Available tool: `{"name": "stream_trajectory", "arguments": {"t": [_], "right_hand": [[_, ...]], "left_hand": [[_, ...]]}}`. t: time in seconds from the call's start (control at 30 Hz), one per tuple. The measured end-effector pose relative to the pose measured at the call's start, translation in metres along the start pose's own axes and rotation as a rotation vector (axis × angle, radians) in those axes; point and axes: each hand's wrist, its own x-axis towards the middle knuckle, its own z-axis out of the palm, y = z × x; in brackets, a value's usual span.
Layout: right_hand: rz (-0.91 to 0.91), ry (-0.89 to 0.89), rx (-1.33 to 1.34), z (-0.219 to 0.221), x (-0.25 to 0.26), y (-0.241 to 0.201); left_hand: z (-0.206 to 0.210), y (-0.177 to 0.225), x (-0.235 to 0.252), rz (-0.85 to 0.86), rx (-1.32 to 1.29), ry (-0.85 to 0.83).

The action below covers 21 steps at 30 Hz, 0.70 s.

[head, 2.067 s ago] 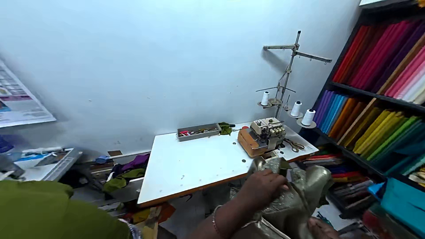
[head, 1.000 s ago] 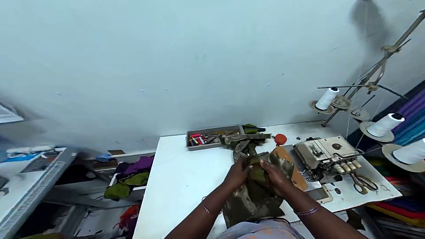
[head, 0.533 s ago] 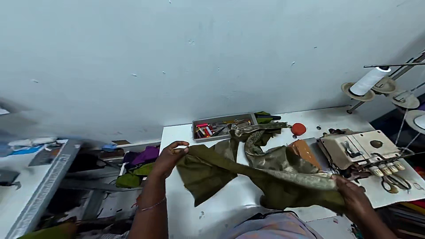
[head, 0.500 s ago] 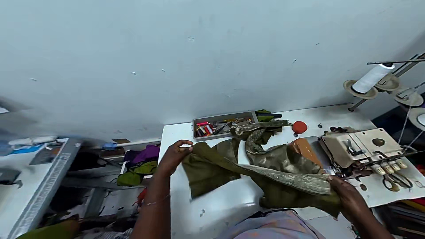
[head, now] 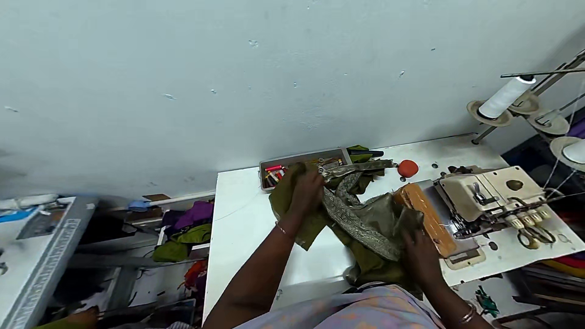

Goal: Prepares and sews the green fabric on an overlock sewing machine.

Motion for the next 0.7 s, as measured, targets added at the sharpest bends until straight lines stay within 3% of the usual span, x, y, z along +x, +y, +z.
{"name": "stream_trajectory", "arguments": {"t": [0.07, 0.13, 0.23, 0.33, 0.4, 0.47, 0.6, 0.67, 0.7], "right_hand": [[-0.359, 0.086, -0.043, 0.027, -0.006, 0.005], [-0.496, 0.058, -0.092, 0.047, -0.005, 0.008], [-0.389, -0.110, -0.125, 0.048, 0.007, 0.005], [-0.136, -0.340, 0.194, 0.013, 0.028, -0.002], [0.038, -0.237, 0.606, -0.003, 0.038, 0.002], [0.251, -0.073, 0.821, -0.008, 0.046, 0.010], [0.371, -0.017, 0.547, -0.005, 0.045, 0.021], [0.274, 0.049, 0.384, -0.003, 0.030, 0.015], [0.142, 0.133, 0.308, 0.002, 0.020, 0.012]], "left_hand": [[0.028, 0.003, -0.032, 0.130, -0.055, 0.123], [0.058, -0.006, -0.063, 0.105, -0.127, 0.199], [0.075, -0.020, -0.089, 0.045, -0.170, 0.099], [0.074, -0.028, -0.085, 0.137, -0.144, 0.014], [0.068, -0.026, -0.073, 0.187, -0.160, -0.017], [0.064, -0.017, -0.058, 0.202, -0.177, -0.040], [0.064, 0.006, -0.029, 0.045, -0.061, -0.297], [0.067, 0.021, -0.023, -0.053, -0.017, -0.369], [0.065, 0.031, -0.023, -0.093, -0.008, -0.338]]}}
